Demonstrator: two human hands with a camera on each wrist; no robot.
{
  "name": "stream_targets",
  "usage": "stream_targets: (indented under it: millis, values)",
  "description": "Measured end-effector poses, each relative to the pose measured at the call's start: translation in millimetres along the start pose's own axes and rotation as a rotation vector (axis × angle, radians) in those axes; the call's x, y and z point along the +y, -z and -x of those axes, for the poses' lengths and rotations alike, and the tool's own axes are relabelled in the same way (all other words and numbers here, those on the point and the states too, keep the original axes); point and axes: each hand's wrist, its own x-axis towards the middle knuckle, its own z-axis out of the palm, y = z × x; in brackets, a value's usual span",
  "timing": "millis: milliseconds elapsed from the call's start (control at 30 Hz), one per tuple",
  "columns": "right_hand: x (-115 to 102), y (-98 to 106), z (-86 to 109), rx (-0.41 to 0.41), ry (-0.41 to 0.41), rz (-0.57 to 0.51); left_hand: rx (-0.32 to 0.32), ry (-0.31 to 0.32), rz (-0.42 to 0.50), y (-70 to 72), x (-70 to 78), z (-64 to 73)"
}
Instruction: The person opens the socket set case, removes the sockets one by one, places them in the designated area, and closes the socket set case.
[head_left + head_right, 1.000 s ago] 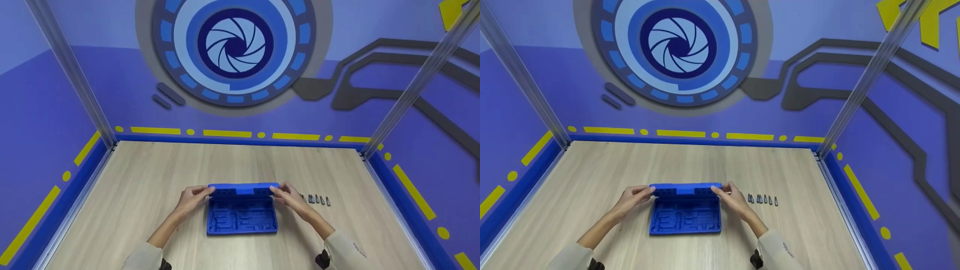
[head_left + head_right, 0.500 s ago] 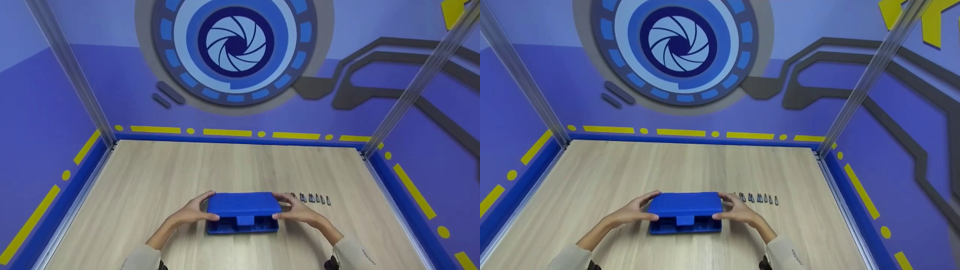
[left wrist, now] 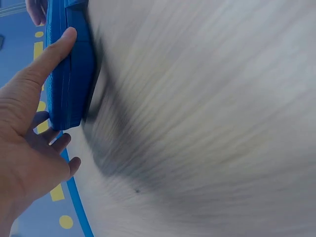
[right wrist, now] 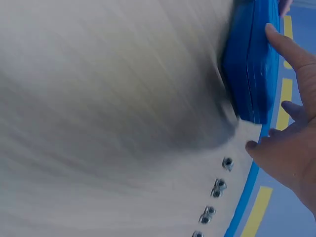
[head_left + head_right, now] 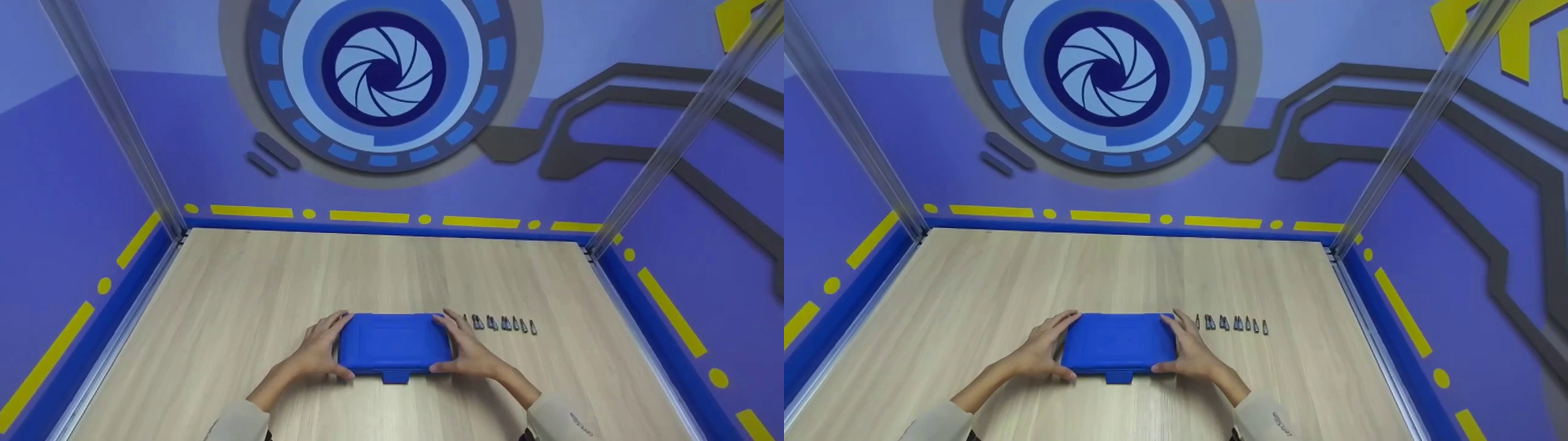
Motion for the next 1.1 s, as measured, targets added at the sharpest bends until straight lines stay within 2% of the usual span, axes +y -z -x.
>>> stream_targets:
  millis: [100, 233, 367, 533, 633, 867, 1100]
  values:
    - [-5.3, -11.5, -6.4, 0.035, 0.036, 0.064, 0.007, -0.001, -0.015, 0.6, 0.2, -1.1]
    - [-11.5, -27.3, -15.5, 0.075, 0.07, 0.201, -0.001, 0.014, -0.021, 0.7, 1.0, -1.8]
    - [-15.6, -39.9, -21.6, 0.112, 0.058, 0.328, -0.006, 0.02, -0.017, -0.5, 2.2, -2.2]
    - [-20.2, -46.6, -25.9, 0.162, 0.062, 0.459, 0.022, -0.013, -0.039, -1.2, 1.9, -3.5]
    - [-23.7, -47.9, -29.2, 0.159, 0.051, 0.53, 0.038, -0.03, -0.065, -0.8, 0.9, -4.3]
    - [-31.8, -49.4, -34.6, 0.111, -0.034, 0.66, 0.046, -0.042, -0.092, -1.5, -0.6, -5.8]
    - [-36.0, -53.2, -34.7, 0.085, -0.034, 0.776, 0.07, -0.058, -0.146, -2.2, -1.9, -4.9]
